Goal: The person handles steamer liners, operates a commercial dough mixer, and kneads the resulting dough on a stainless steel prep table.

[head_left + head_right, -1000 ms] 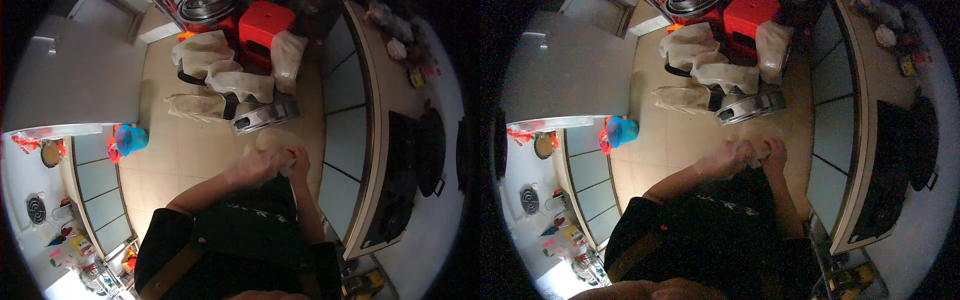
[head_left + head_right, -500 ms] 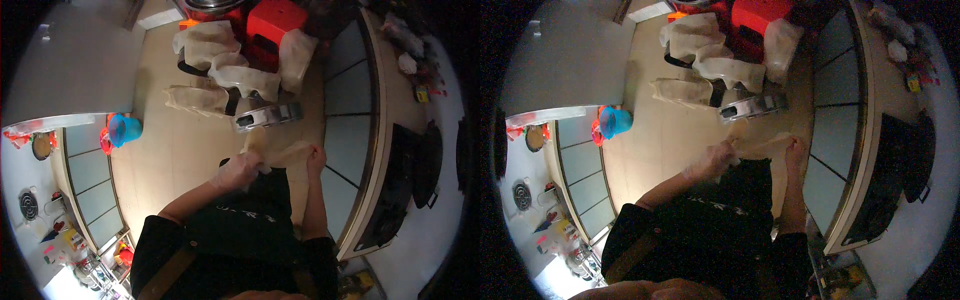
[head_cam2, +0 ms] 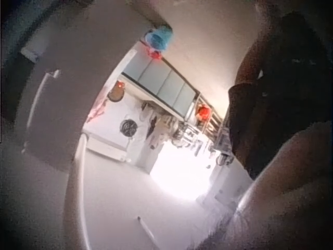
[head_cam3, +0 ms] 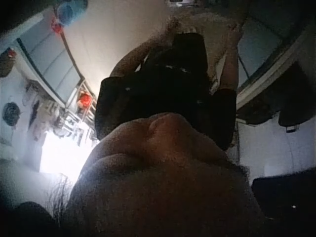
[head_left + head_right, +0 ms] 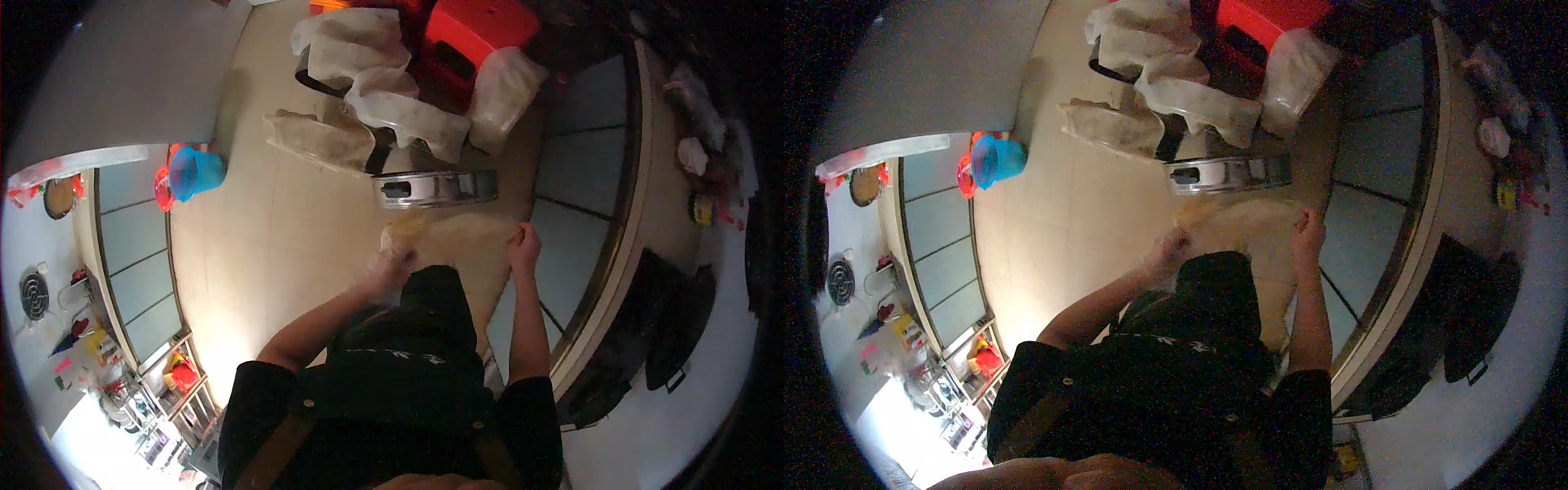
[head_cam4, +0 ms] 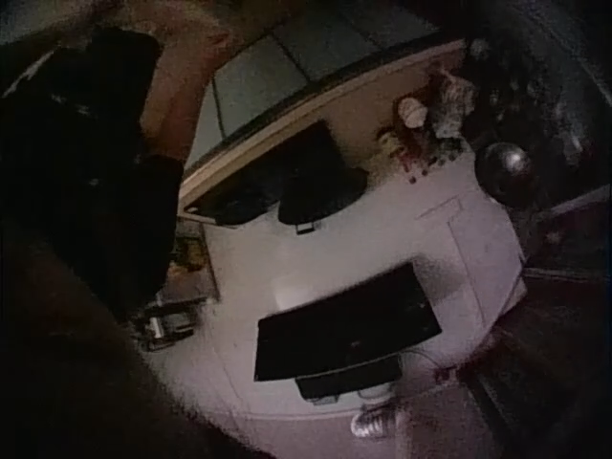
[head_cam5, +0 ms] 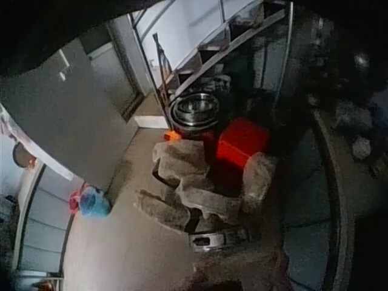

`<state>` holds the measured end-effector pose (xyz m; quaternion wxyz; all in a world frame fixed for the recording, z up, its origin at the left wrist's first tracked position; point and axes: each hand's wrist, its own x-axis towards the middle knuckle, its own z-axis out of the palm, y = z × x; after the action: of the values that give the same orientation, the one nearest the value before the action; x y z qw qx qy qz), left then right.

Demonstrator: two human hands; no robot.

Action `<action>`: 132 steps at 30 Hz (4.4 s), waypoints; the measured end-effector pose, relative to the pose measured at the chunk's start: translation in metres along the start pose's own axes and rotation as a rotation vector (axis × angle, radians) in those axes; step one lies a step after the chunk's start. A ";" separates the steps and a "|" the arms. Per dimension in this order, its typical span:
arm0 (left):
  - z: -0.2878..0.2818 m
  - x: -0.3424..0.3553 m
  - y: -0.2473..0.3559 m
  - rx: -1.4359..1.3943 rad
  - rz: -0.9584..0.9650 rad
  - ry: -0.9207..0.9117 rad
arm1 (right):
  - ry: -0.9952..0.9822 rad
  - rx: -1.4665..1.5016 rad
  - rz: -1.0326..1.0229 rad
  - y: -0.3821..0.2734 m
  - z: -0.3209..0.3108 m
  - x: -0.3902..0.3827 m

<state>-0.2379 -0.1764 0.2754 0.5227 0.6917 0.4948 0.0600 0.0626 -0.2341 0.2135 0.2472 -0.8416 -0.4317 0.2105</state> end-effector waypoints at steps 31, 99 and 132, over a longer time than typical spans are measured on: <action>-0.042 0.072 -0.056 0.125 -0.334 0.595 | -0.245 -0.172 -0.237 0.026 0.061 0.134; 0.003 -0.559 -0.472 -1.151 -1.375 1.319 | -0.964 -0.824 -1.084 -0.786 0.730 -0.411; -0.271 -1.133 -0.920 -1.737 -1.560 1.864 | -1.629 -1.148 -0.903 -1.018 1.056 -1.096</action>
<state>-1.5428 -0.8768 0.1681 0.1649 -0.5446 0.6885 0.4497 -1.7609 -0.3827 0.1423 -0.4873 -0.2042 -0.7684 0.3612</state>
